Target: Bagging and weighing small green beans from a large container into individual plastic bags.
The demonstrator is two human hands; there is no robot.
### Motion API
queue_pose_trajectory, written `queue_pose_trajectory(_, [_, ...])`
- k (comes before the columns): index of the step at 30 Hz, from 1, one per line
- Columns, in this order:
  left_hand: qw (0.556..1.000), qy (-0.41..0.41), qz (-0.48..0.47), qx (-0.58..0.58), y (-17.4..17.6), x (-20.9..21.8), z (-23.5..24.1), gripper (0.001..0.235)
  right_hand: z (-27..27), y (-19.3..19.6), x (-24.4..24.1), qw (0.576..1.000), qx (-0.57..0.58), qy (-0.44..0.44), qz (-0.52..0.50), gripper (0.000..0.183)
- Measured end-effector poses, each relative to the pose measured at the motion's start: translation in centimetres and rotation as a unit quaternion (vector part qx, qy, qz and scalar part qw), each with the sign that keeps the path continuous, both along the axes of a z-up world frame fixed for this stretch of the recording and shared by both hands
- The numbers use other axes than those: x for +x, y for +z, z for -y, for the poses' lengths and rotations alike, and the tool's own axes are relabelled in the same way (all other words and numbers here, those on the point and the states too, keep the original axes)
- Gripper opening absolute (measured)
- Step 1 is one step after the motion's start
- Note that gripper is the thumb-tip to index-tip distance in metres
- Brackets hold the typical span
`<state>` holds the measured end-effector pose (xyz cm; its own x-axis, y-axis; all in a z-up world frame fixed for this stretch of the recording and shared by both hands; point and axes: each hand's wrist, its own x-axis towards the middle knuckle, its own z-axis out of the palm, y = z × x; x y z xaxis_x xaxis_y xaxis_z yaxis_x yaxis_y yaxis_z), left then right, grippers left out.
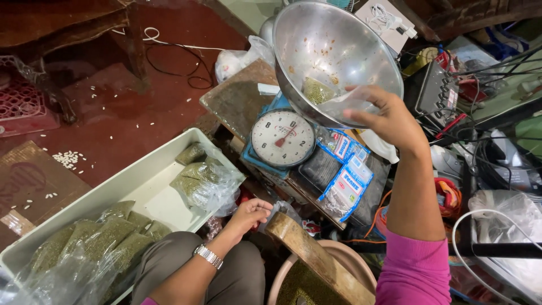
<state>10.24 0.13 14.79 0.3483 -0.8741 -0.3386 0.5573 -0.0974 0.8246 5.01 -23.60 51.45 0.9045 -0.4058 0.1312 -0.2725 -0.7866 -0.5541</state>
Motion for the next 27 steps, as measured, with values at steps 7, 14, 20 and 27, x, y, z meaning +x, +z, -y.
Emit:
queue_pose_trajectory(7, [1.000, -0.011, 0.004, -0.008, 0.7, -0.1, -0.3, 0.036, -1.3, 1.1, 0.0, 0.997, -0.010, -0.052, -0.056, 0.071])
queue_pose_trajectory(14, [1.000, -0.022, 0.014, -0.002, 2.4, 0.0, -0.7, 0.037, -1.2, 0.5, -0.2, 0.997, 0.000, -0.071, -0.029, 0.111])
queue_pose_trajectory(20, [1.000, -0.023, 0.015, 0.006, 3.0, 0.1, -0.8, 0.036, -1.1, 0.6, 0.8, 0.997, 0.014, -0.071, -0.030, 0.106])
queue_pose_trajectory(27, [0.999, -0.008, 0.030, 0.009, 2.7, 0.2, -0.8, 0.031, 3.4, -0.4, 3.7, 0.994, -0.092, -0.059, 0.015, 0.017])
